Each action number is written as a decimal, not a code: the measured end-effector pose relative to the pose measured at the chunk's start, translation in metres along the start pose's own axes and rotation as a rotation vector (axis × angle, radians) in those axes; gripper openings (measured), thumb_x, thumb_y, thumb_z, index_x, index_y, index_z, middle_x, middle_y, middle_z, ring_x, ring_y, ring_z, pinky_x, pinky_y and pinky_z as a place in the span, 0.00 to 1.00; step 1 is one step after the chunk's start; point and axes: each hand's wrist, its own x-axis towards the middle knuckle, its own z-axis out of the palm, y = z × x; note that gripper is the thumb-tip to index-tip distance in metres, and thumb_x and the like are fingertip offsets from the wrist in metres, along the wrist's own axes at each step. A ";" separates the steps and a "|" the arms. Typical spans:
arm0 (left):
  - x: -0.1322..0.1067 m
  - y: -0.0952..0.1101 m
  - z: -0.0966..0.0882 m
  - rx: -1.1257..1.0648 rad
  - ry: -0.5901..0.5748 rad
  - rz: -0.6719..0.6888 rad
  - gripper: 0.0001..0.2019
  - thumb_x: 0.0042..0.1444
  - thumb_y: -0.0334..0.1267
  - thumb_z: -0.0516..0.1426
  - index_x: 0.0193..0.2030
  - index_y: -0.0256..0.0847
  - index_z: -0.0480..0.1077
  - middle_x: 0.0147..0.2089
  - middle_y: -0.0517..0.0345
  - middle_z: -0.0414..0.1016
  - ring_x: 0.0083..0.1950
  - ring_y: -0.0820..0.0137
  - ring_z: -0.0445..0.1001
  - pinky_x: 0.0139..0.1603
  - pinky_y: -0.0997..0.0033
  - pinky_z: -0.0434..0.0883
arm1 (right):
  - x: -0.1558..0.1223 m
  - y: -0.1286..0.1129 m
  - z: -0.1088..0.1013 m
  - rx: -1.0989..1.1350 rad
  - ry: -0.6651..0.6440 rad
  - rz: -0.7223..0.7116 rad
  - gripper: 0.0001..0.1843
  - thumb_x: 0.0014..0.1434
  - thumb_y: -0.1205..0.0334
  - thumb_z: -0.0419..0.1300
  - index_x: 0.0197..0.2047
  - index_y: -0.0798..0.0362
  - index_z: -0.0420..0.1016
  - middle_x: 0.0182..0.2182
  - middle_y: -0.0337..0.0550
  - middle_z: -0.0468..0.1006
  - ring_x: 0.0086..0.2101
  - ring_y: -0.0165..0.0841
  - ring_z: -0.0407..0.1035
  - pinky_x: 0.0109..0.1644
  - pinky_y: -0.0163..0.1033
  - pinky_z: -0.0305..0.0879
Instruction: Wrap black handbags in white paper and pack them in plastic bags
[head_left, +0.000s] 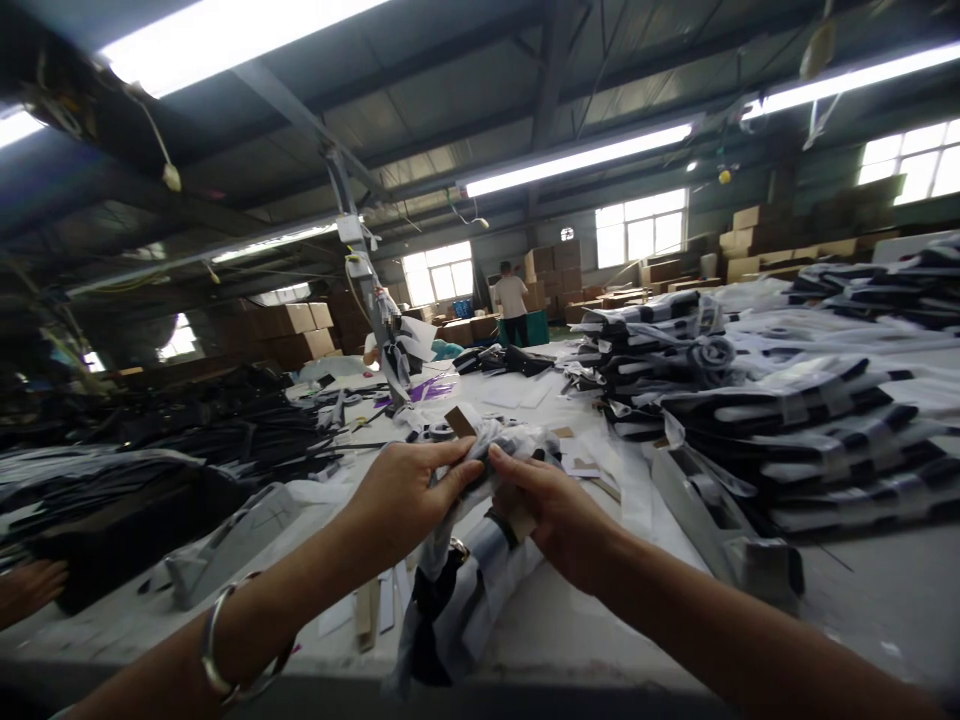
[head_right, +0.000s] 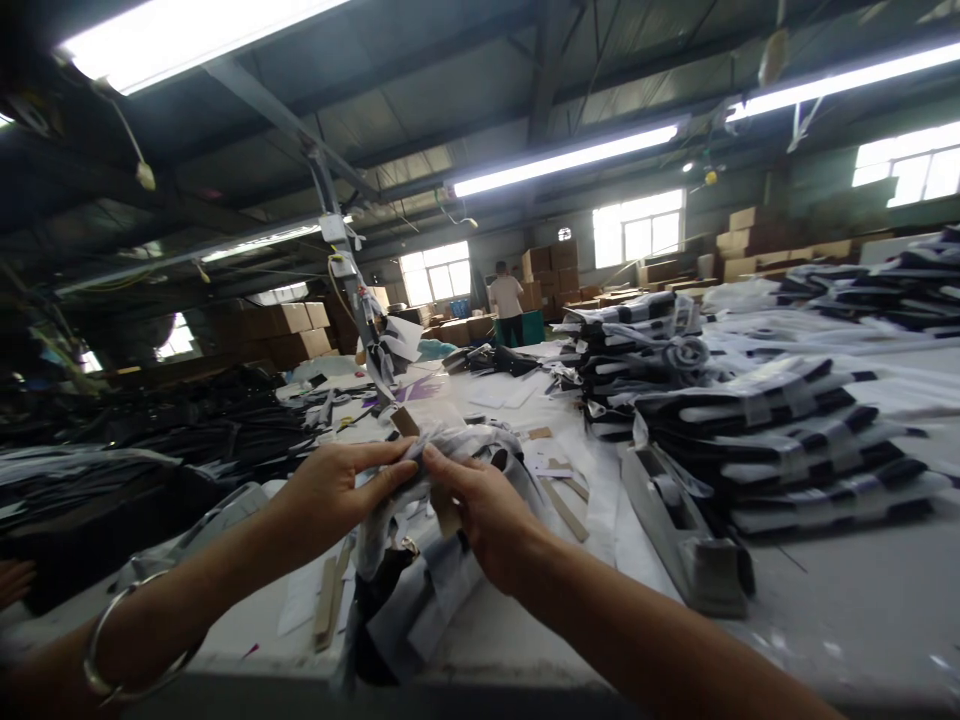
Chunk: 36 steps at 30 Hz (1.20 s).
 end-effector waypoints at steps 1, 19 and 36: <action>0.000 0.000 0.001 0.005 0.012 0.000 0.16 0.58 0.48 0.60 0.51 0.51 0.79 0.52 0.59 0.81 0.54 0.53 0.78 0.57 0.60 0.69 | 0.002 0.001 0.001 0.008 0.045 -0.002 0.17 0.52 0.49 0.71 0.37 0.54 0.80 0.28 0.39 0.78 0.27 0.28 0.68 0.32 0.33 0.63; -0.002 -0.007 0.031 -0.838 0.017 -0.232 0.37 0.48 0.48 0.69 0.64 0.41 0.66 0.51 0.48 0.78 0.51 0.59 0.77 0.50 0.67 0.72 | -0.001 -0.003 -0.011 0.004 0.016 -0.016 0.18 0.56 0.46 0.67 0.37 0.54 0.82 0.29 0.42 0.79 0.30 0.32 0.71 0.37 0.35 0.67; -0.015 -0.002 0.033 -0.504 0.183 -0.124 0.17 0.53 0.44 0.67 0.49 0.44 0.77 0.50 0.54 0.79 0.55 0.59 0.75 0.59 0.64 0.68 | -0.009 0.034 0.003 0.024 0.076 -0.378 0.16 0.58 0.56 0.69 0.49 0.49 0.81 0.47 0.45 0.81 0.51 0.42 0.71 0.60 0.46 0.63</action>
